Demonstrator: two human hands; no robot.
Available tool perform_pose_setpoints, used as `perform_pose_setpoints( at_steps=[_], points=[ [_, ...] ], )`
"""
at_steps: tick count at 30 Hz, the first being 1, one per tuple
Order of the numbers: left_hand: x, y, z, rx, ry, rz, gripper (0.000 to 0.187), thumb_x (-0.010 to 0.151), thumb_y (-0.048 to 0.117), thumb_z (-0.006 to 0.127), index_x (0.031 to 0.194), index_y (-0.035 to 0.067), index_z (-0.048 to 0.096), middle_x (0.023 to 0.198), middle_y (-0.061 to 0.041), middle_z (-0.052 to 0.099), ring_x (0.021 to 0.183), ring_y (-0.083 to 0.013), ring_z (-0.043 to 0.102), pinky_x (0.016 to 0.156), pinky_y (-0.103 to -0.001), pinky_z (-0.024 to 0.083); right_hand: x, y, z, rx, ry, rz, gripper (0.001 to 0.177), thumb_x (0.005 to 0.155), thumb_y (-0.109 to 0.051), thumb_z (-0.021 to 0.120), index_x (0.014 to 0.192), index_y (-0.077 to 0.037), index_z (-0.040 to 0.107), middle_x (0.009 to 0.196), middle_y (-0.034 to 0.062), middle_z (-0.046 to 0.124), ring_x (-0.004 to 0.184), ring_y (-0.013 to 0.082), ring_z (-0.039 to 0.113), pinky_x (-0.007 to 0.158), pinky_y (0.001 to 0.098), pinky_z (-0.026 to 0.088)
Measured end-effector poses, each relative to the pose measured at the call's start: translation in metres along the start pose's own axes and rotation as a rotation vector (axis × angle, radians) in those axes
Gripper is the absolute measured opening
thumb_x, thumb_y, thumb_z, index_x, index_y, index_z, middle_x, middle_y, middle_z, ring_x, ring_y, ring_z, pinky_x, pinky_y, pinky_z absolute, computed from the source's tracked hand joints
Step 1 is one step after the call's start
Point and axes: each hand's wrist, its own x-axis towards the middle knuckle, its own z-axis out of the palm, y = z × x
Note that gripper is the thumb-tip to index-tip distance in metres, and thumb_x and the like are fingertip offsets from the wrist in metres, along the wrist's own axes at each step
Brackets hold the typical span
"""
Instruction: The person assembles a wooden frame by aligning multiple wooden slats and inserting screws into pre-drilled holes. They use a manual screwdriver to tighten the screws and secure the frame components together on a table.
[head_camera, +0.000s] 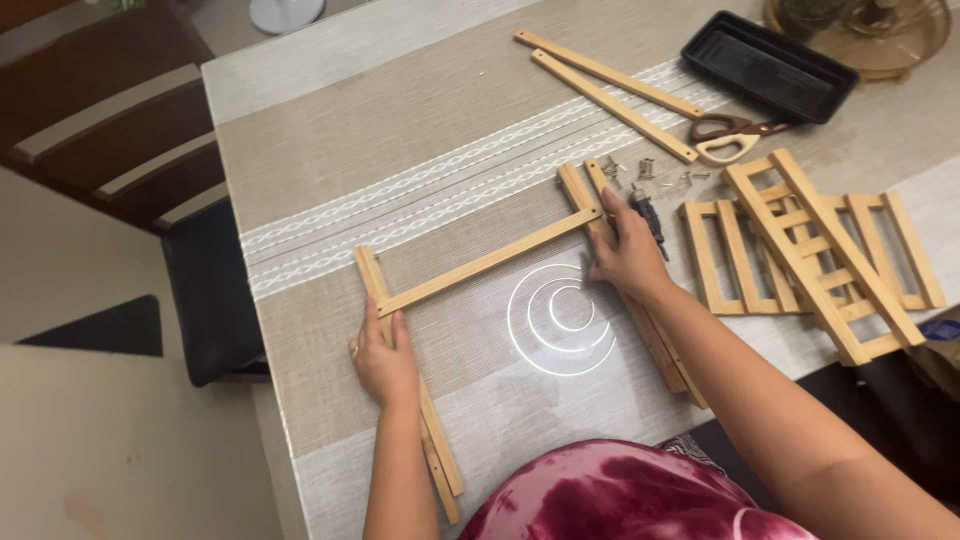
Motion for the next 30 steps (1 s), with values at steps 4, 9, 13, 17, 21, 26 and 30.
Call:
perform_pose_setpoints(
  at_steps=[4, 9, 13, 17, 21, 26, 30],
  points=[
    [0.000, 0.005, -0.003, 0.014, -0.029, -0.071, 0.050, 0.099, 0.034, 0.067, 0.143, 0.012, 0.061, 0.124, -0.015, 0.073, 0.111, -0.0352, 0.067, 0.106, -0.047, 0.046, -0.006, 0.010, -0.003, -0.061, 0.071, -0.008, 0.059, 0.094, -0.013, 0.072, 0.149, -0.005, 0.051, 0.128, 0.0223, 0.063, 0.117, 0.0361, 0.062, 0.101, 0.0444, 0.050],
    [0.003, 0.014, -0.010, 0.037, -0.054, -0.120, 0.052, 0.098, 0.035, 0.067, 0.145, 0.015, 0.060, 0.121, -0.012, 0.074, 0.110, -0.0346, 0.065, 0.099, -0.047, 0.050, -0.003, 0.034, -0.025, -0.088, 0.214, 0.099, 0.048, 0.096, -0.014, 0.068, 0.143, -0.007, 0.060, 0.129, 0.0185, 0.061, 0.113, 0.0308, 0.063, 0.099, 0.0414, 0.053],
    [0.004, 0.018, -0.014, 0.043, -0.139, -0.221, 0.054, 0.098, 0.037, 0.066, 0.148, 0.017, 0.056, 0.112, -0.009, 0.075, 0.107, -0.0304, 0.065, 0.095, -0.045, 0.053, 0.009, 0.048, -0.042, -0.172, 0.159, 0.226, 0.047, 0.091, -0.016, 0.073, 0.136, -0.008, 0.065, 0.126, 0.0195, 0.059, 0.111, 0.0312, 0.063, 0.097, 0.0424, 0.053],
    [0.004, 0.018, -0.012, 0.049, -0.075, -0.155, 0.055, 0.097, 0.036, 0.068, 0.148, 0.016, 0.057, 0.116, -0.011, 0.075, 0.107, -0.0332, 0.065, 0.094, -0.046, 0.053, 0.024, 0.051, -0.046, -0.247, 0.068, 0.239, 0.050, 0.085, -0.019, 0.078, 0.133, -0.013, 0.066, 0.124, 0.0201, 0.058, 0.114, 0.0358, 0.059, 0.098, 0.0452, 0.050],
    [0.001, 0.012, -0.008, 0.030, -0.066, -0.146, 0.055, 0.097, 0.036, 0.068, 0.147, 0.017, 0.058, 0.118, -0.011, 0.074, 0.108, -0.0337, 0.065, 0.096, -0.046, 0.052, 0.049, 0.053, -0.037, -0.385, 0.080, 0.079, 0.036, 0.088, -0.020, 0.074, 0.124, -0.018, 0.073, 0.127, 0.0147, 0.064, 0.123, 0.0376, 0.055, 0.105, 0.0468, 0.046],
    [0.002, 0.009, -0.004, 0.038, -0.036, -0.112, 0.054, 0.096, 0.037, 0.067, 0.146, 0.017, 0.058, 0.125, -0.013, 0.072, 0.112, -0.0368, 0.065, 0.098, -0.047, 0.050, 0.083, 0.059, -0.026, -0.640, -0.106, 0.071, 0.029, 0.090, -0.026, 0.070, 0.119, -0.026, 0.076, 0.121, 0.0043, 0.071, 0.122, 0.0334, 0.057, 0.100, 0.0501, 0.044],
    [0.002, 0.011, -0.007, 0.022, -0.045, -0.089, 0.058, 0.098, 0.039, 0.066, 0.150, 0.018, 0.053, 0.133, -0.014, 0.067, 0.121, -0.0352, 0.063, 0.109, -0.048, 0.045, 0.100, 0.059, -0.018, -0.785, -0.227, 0.133, 0.036, 0.083, -0.027, 0.074, 0.119, -0.030, 0.076, 0.118, 0.0007, 0.073, 0.119, 0.0294, 0.058, 0.098, 0.0497, 0.042]
  ],
)
